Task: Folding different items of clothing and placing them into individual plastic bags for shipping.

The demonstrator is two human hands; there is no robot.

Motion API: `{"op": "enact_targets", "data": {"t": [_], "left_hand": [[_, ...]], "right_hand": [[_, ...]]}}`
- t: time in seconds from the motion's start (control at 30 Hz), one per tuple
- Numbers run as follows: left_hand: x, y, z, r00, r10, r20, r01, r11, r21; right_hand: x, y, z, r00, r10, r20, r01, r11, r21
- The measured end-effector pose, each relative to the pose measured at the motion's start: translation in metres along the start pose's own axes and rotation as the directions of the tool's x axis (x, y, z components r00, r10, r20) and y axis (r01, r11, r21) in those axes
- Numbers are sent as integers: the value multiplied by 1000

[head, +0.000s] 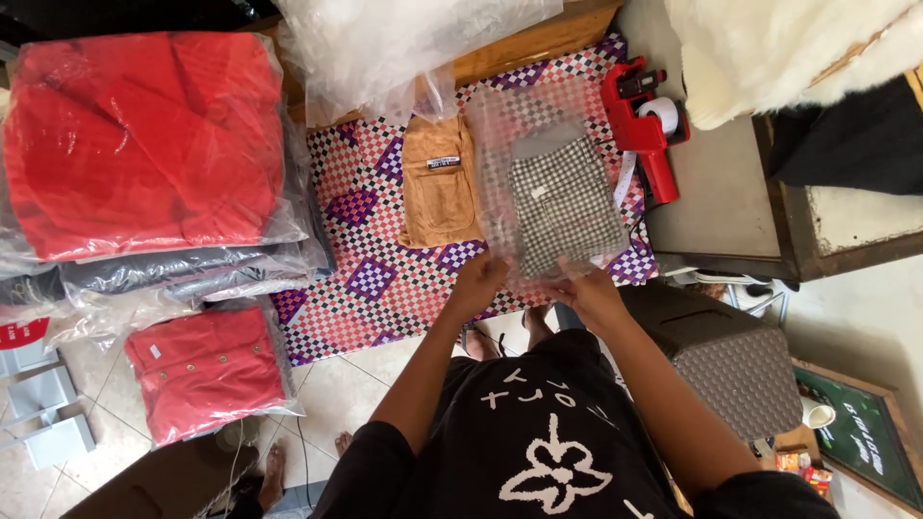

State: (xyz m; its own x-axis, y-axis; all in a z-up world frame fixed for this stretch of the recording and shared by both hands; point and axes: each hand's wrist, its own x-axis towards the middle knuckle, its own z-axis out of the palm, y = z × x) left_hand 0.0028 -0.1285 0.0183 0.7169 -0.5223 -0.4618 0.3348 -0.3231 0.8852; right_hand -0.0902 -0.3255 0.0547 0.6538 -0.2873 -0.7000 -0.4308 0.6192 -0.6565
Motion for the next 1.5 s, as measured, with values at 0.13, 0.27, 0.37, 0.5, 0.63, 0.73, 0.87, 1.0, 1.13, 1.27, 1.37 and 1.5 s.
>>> {"op": "enact_targets", "data": {"t": [0.13,0.27,0.37,0.5,0.63,0.73,0.87,1.0,1.13,1.27,1.37,1.5], "left_hand": [[12,-31,-4,997,71,-26,-69,996,64],[10,-47,-13,994,105,19,-106,993,55],[1,-33,-17,995,96,42,-96,995,13],[-7,-6,-18,985,119,127,-122,992,16],[-7,-13,-20,988,79,133,-82,997,12],[-23,11,-33,990,93,109,-100,993,56],[-9,-22,-63,930,195,-310,-119,961,248],[6,20,-84,646,427,-633,-107,871,479],[52,6,-93,579,581,-572,-101,748,656],[82,6,-113,832,180,-525,175,813,556],[74,23,-123,925,-106,-364,240,906,348],[5,74,-141,989,10,-147,-23,996,-83]], "right_hand": [[52,44,-33,997,-22,74,16,996,88],[22,5,10,998,-11,60,2,988,154],[29,9,31,998,50,43,-60,956,287],[67,41,22,999,16,50,-37,893,449],[65,30,11,993,-22,113,-36,873,486],[5,-19,6,979,-155,133,141,984,112],[-8,-51,-55,973,-78,216,230,355,-906],[-7,-93,-31,916,-195,350,380,148,-913],[70,-37,24,748,-422,512,564,-2,-825],[114,-5,122,626,-465,626,731,71,-679],[96,-10,170,653,-502,567,721,180,-669],[61,-6,190,821,-399,408,526,250,-813]]}}
